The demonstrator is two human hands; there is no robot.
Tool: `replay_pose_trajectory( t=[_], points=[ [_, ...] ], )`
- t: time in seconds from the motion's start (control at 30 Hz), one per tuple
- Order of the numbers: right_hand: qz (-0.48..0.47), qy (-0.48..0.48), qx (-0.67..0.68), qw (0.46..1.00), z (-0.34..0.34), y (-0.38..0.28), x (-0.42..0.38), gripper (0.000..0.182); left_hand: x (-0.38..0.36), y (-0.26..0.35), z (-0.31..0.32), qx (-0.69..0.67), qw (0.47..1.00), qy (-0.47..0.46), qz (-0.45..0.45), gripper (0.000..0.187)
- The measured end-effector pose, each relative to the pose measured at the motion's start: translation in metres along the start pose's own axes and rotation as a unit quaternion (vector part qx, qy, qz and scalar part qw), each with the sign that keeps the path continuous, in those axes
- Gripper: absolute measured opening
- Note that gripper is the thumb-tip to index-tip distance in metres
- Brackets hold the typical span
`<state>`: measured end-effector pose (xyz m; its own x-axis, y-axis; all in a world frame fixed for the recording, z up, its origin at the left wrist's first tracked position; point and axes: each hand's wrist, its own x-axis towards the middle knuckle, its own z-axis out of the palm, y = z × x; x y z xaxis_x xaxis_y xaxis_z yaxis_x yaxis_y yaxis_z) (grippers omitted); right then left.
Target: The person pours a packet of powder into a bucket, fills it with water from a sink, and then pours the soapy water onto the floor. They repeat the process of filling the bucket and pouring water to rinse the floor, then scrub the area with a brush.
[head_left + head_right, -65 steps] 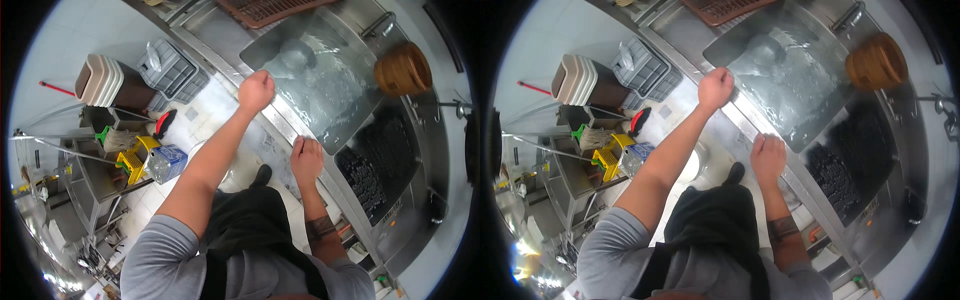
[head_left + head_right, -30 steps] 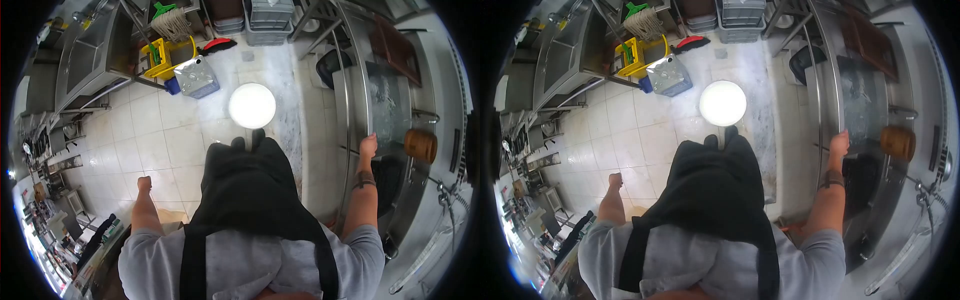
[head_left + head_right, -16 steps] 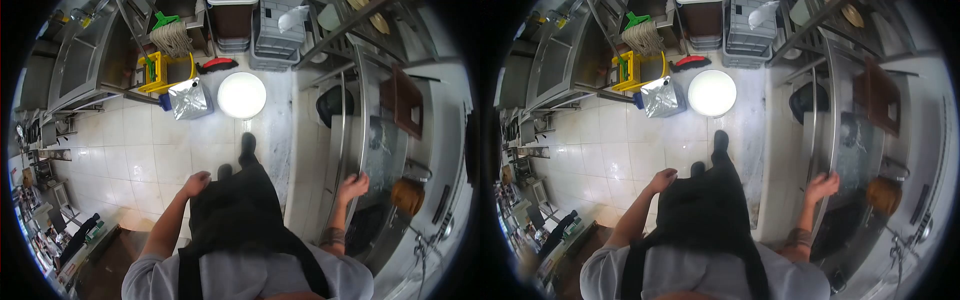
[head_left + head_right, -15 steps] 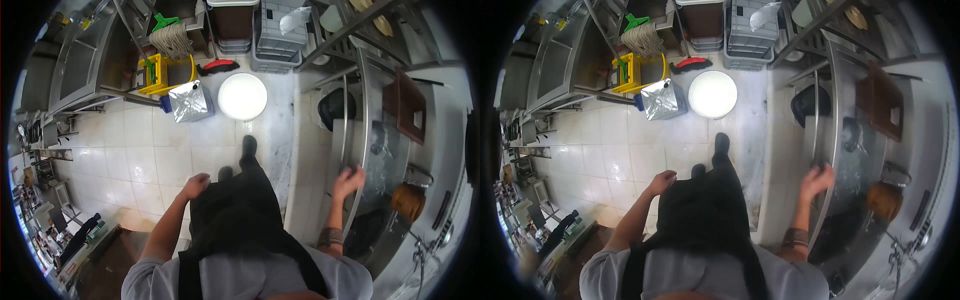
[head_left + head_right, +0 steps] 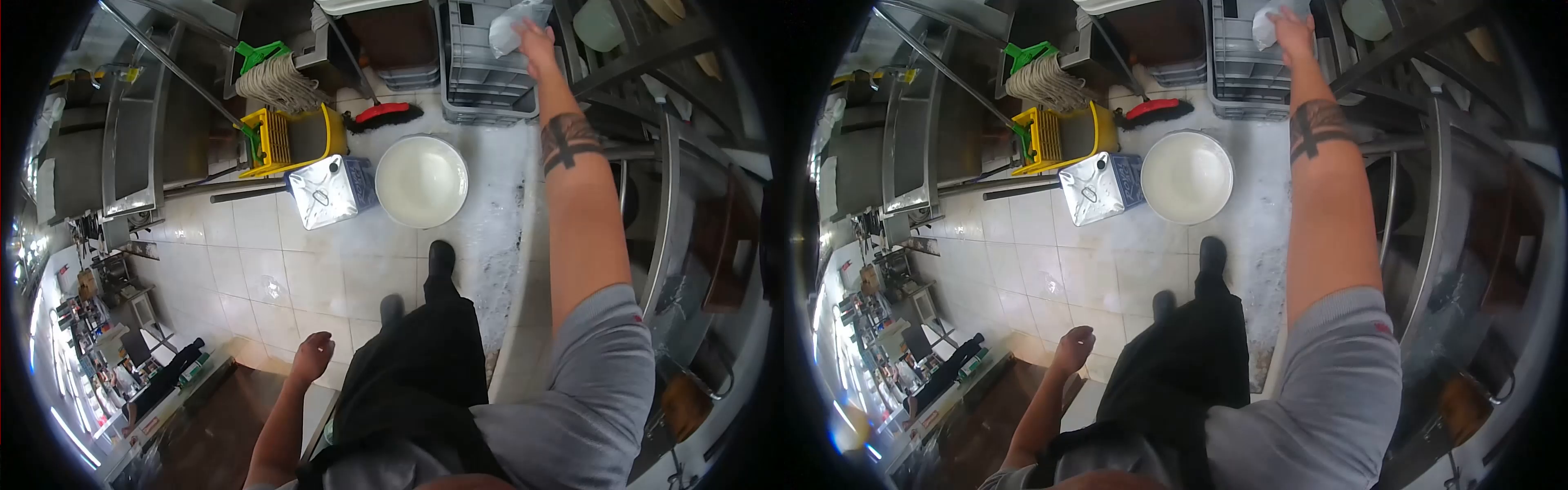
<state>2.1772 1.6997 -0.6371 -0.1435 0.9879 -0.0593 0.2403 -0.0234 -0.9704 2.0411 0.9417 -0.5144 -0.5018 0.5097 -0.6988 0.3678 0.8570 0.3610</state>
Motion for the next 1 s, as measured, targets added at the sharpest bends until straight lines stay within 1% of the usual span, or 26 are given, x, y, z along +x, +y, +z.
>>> replay_pose_trajectory(
  t=[0.03, 0.07, 0.1, 0.13, 0.17, 0.23, 0.27, 0.3, 0.33, 0.37, 0.4, 0.43, 0.47, 0.5, 0.57, 0.63, 0.67, 0.7, 0.77, 0.8, 0.83, 0.87, 0.9, 0.93, 0.97, 1.0],
  points=[
    [0.059, -0.004, 0.135, 0.989, 0.0, -0.001, 0.014, 0.038, 0.005, 0.015, 0.0, 0.005, 1.0, -0.022, 0.013, 0.029],
    [0.058, -0.007, 0.134, 0.989, 0.0, -0.002, 0.023, 0.038, 0.013, 0.027, 0.003, 0.014, 0.999, -0.022, 0.044, 0.028],
    [0.096, -0.003, 0.165, 0.982, -0.002, 0.008, 0.036, 0.035, 0.025, 0.043, 0.005, 0.011, 0.999, -0.02, 0.043, 0.028],
    [0.136, 0.001, 0.195, 0.971, -0.002, 0.013, 0.044, 0.032, 0.038, 0.061, 0.007, -0.001, 0.996, -0.032, 0.078, 0.028],
    [0.134, -0.003, 0.194, 0.972, 0.0, 0.01, 0.047, 0.032, 0.054, 0.079, 0.01, -0.013, 0.992, -0.044, 0.114, 0.028],
    [0.087, -0.031, 0.251, 0.963, -0.005, 0.003, 0.04, 0.023, 0.094, 0.114, 0.024, -0.028, 0.986, -0.035, 0.161, 0.028],
    [0.088, -0.033, 0.249, 0.964, -0.008, -0.006, 0.027, 0.023, 0.114, 0.153, 0.021, -0.095, 0.983, -0.065, 0.144, 0.027],
    [0.06, -0.059, 0.268, 0.96, -0.01, -0.022, 0.007, 0.021, 0.138, 0.188, 0.024, -0.143, 0.979, -0.078, 0.121, 0.028],
    [0.032, -0.086, 0.287, 0.954, -0.01, -0.038, -0.015, 0.02, 0.161, 0.227, 0.021, -0.169, 0.97, -0.073, 0.16, 0.028],
    [0.032, -0.084, 0.285, 0.954, -0.012, -0.047, -0.039, 0.02, 0.183, 0.268, 0.018, -0.209, 0.957, -0.05, 0.194, 0.029],
    [0.033, -0.094, 0.247, 0.964, -0.014, -0.055, -0.064, 0.018, 0.209, 0.302, 0.017, -0.238, 0.94, -0.009, 0.243, 0.034],
    [0.035, -0.102, 0.208, 0.972, -0.015, -0.061, -0.091, 0.017, 0.217, 0.351, -0.002, -0.287, 0.934, -0.011, 0.211, 0.035],
    [0.019, -0.11, 0.156, 0.981, -0.015, -0.065, -0.121, 0.017, 0.236, 0.383, -0.008, -0.428, 0.88, -0.079, 0.19, 0.043],
    [0.005, -0.117, 0.103, 0.988, -0.014, -0.066, -0.154, 0.018, 0.232, 0.42, -0.027, -0.424, 0.89, -0.094, 0.142, 0.057],
    [-0.125, -0.105, 0.026, 0.986, -0.008, -0.057, -0.219, 0.021, 0.244, 0.445, -0.033, -0.305, 0.937, -0.14, 0.092, 0.075],
    [-0.129, -0.134, -0.032, 0.982, -0.001, -0.024, -0.278, 0.021, 0.26, 0.44, -0.025, -0.15, 0.965, -0.203, 0.072, 0.064],
    [-0.111, -0.137, -0.008, 0.984, 0.004, -0.016, -0.308, 0.02, 0.277, 0.425, -0.012, 0.213, 0.926, -0.184, 0.25, 0.051],
    [-0.093, -0.137, 0.018, 0.986, 0.005, -0.012, -0.336, 0.019, 0.296, 0.401, 0.006, 0.541, 0.731, -0.139, 0.391, 0.039],
    [0.007, -0.187, 0.064, 0.98, -0.003, -0.002, -0.375, 0.019, 0.288, 0.336, 0.039, 0.385, 0.851, -0.061, 0.351, 0.023],
    [0.021, -0.207, 0.101, 0.973, -0.003, 0.026, -0.393, 0.022, 0.278, 0.31, 0.055, 0.298, 0.901, -0.022, 0.314, 0.019],
    [0.029, -0.199, 0.106, 0.974, -0.004, 0.048, -0.406, 0.022, 0.263, 0.291, 0.066, 0.206, 0.94, 0.019, 0.272, 0.015],
    [0.164, -0.172, 0.143, 0.961, -0.006, 0.068, -0.418, 0.022, 0.242, 0.28, 0.071, 0.176, 0.949, 0.007, 0.261, 0.013],
    [0.295, -0.143, 0.178, 0.928, -0.007, 0.084, -0.429, 0.023, 0.22, 0.272, 0.072, 0.146, 0.958, -0.004, 0.248, 0.012],
    [0.335, -0.141, 0.107, 0.925, -0.007, 0.1, -0.435, 0.036, 0.199, 0.267, 0.072, 0.108, 0.964, -0.008, 0.245, 0.011],
    [0.341, -0.141, 0.112, 0.923, -0.011, 0.103, -0.436, 0.036, 0.176, 0.267, 0.071, 0.069, 0.969, -0.01, 0.239, 0.011],
    [0.387, -0.164, 0.132, 0.898, -0.014, 0.105, -0.436, 0.042, 0.15, 0.278, 0.065, 0.054, 0.975, -0.005, 0.217, 0.011]
  ],
)
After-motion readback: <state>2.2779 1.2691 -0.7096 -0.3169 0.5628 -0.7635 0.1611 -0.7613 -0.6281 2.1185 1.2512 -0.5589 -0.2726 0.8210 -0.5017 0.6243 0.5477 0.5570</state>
